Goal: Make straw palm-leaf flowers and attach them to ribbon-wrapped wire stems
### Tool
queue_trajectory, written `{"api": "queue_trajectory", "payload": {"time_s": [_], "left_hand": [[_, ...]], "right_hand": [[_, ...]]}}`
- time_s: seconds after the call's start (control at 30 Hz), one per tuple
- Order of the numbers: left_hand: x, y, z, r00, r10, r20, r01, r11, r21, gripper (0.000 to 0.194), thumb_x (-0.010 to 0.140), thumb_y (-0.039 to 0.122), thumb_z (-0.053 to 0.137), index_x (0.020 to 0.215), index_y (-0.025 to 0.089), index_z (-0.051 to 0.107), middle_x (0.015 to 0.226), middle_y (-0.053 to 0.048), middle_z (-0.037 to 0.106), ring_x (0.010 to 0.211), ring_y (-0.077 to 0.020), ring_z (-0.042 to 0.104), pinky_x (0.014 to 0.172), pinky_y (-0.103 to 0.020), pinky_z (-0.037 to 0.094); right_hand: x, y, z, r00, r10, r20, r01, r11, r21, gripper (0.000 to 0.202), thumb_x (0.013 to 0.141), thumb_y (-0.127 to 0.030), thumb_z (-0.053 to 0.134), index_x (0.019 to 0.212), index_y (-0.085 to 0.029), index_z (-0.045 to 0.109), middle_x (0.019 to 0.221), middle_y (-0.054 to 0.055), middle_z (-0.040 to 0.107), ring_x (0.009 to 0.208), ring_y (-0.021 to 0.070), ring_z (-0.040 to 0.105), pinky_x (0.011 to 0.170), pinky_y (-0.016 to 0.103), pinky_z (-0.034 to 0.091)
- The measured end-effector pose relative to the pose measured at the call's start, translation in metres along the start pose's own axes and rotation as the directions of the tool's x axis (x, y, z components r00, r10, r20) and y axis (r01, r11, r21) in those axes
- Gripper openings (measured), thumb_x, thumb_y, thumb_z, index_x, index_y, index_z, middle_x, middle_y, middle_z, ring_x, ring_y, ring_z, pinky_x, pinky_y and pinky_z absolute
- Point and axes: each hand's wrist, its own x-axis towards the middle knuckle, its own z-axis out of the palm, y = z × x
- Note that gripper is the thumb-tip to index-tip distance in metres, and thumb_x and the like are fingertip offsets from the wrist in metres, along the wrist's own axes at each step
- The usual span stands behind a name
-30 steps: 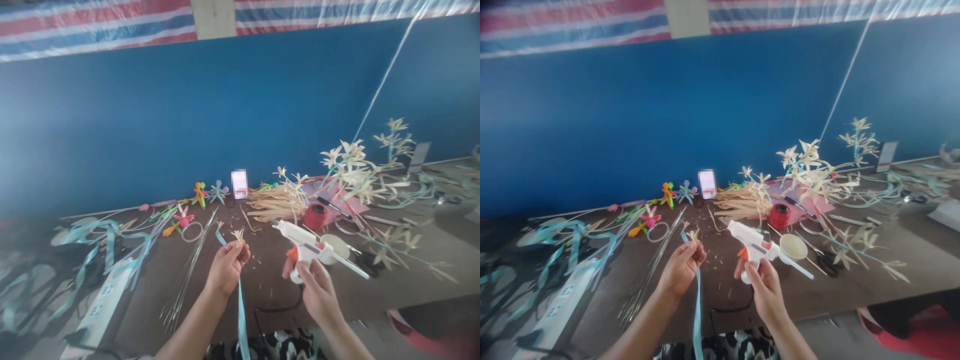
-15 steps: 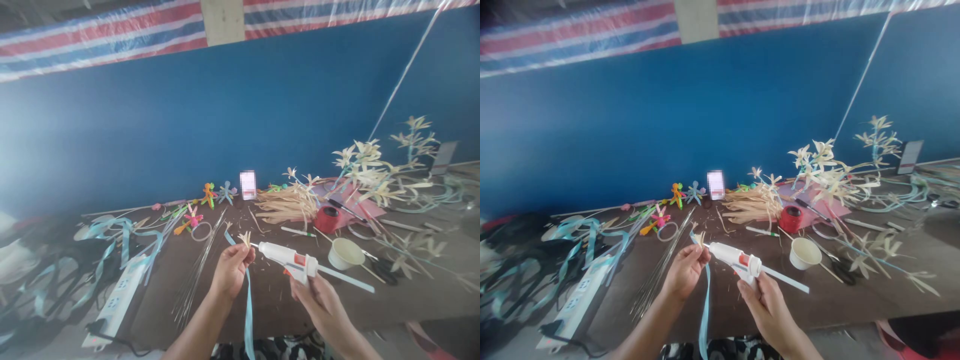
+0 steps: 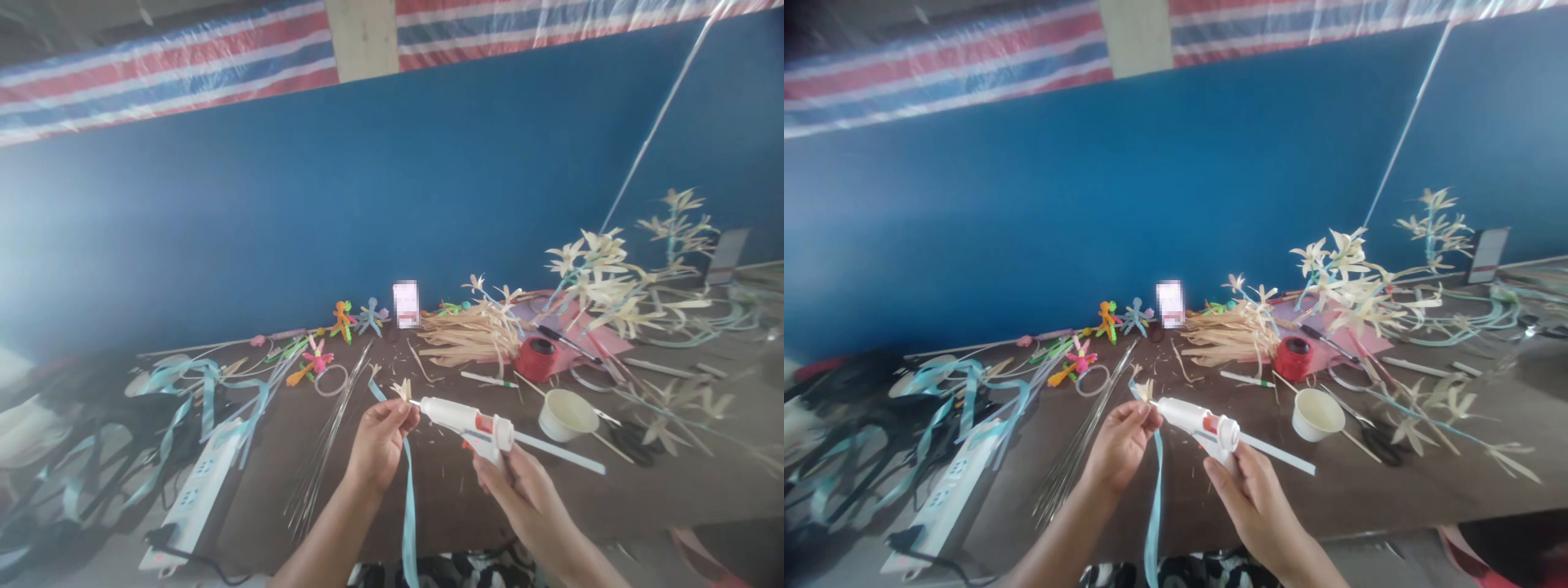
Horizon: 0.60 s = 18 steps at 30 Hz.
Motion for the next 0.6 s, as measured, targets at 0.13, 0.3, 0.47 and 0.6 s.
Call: {"api": "queue_trajectory", "payload": {"time_s": [0.13, 0.3, 0.47, 0.6], "left_hand": [[0.0010, 0.0007, -0.0012, 1.000, 0.008, 0.009, -0.008, 1.000, -0.017, 0.001, 0.064, 0.015, 0.064, 0.063, 0.015, 0.064, 0.060, 0.000, 0.063, 0.062, -0.0101, 0.058, 0.069, -0.026, 0.042], [0.0015, -0.0016, -0.0050, 1.000, 0.025, 0.010, -0.025, 1.000, -0.011, 0.003, 0.066, 0.014, 0.063, 0.064, 0.015, 0.064, 0.063, -0.001, 0.064, 0.066, -0.0113, 0.058, 0.072, -0.027, 0.042], [0.0011, -0.0025, -0.0054, 0.999, 0.036, 0.024, -0.036, 0.999, 0.002, 0.002, 0.067, 0.013, 0.062, 0.066, 0.014, 0.064, 0.065, -0.002, 0.064, 0.067, -0.0120, 0.058, 0.073, -0.028, 0.042], [0.0020, -0.0002, -0.0053, 0.998, 0.042, 0.040, -0.042, 0.999, 0.005, 0.003, 0.066, 0.012, 0.062, 0.066, 0.014, 0.064, 0.062, -0.001, 0.063, 0.065, -0.0117, 0.058, 0.071, -0.027, 0.043]], "right_hand": [[-0.0015, 0.0017, -0.0033, 0.999, 0.011, 0.045, -0.006, 0.994, -0.113, 0.025, 0.072, -0.032, 0.054, 0.093, -0.018, 0.057, 0.057, 0.000, 0.051, 0.053, 0.0137, 0.046, 0.049, 0.022, 0.038], [-0.0025, 0.0013, -0.0061, 0.996, 0.008, 0.086, 0.005, 0.988, -0.152, 0.018, 0.077, -0.030, 0.048, 0.086, -0.016, 0.054, 0.060, 0.000, 0.049, 0.053, 0.0108, 0.043, 0.048, 0.019, 0.037], [0.0002, -0.0013, -0.0050, 0.996, 0.006, 0.094, 0.010, 0.986, -0.164, 0.020, 0.078, -0.031, 0.046, 0.089, -0.016, 0.051, 0.061, -0.001, 0.049, 0.054, 0.0113, 0.044, 0.050, 0.020, 0.037], [-0.0007, -0.0008, -0.0058, 0.993, 0.019, 0.114, 0.006, 0.975, -0.221, 0.018, 0.078, -0.031, 0.046, 0.085, -0.016, 0.051, 0.061, -0.001, 0.049, 0.055, 0.0113, 0.044, 0.051, 0.020, 0.037]]}}
